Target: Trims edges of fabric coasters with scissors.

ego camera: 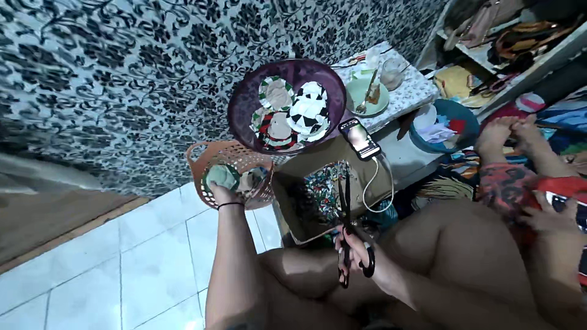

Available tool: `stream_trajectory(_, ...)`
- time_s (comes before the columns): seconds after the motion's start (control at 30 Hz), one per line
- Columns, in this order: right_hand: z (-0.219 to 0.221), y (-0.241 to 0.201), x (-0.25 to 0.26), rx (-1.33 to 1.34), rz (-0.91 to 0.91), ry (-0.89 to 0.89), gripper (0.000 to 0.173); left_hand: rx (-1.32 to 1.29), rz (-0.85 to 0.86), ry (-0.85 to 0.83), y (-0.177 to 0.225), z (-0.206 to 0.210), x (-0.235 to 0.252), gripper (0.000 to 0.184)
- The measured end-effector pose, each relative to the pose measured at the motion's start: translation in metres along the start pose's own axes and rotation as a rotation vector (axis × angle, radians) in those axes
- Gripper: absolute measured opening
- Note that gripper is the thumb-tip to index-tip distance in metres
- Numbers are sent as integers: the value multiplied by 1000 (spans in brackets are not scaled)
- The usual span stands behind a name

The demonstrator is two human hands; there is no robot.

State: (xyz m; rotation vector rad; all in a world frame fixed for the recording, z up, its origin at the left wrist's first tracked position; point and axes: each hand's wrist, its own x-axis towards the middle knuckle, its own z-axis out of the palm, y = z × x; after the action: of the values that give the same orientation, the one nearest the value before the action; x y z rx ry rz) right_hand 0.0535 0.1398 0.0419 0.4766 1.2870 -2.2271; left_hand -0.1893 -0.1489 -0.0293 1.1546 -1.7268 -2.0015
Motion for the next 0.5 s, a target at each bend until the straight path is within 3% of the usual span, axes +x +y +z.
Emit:
stream_trajectory(0.1,0,-4,-3,50,146,-33,47,276,325,-35,23,40,-28,71)
stream_trajectory(0.2,-3,1,0,123,217,-64,50,318,535,-291,40,92,-35,50)
stream_trajectory(0.3,-8,2,0,112,198,-61,51,334,443,-589,37,144,-28,39)
stream_trajectory(0.37,-11,-2,0,123,204,-28,48,441,260,-711,26,170,-23,42)
stream_trajectory(0.43,-13,-7,1,155,203,-4,44,515,54,-719,12,191,-23,48)
stream_trajectory(0.5,-16,-12,2,175,187,21,42,587,-49,-667,-1,210,-21,47)
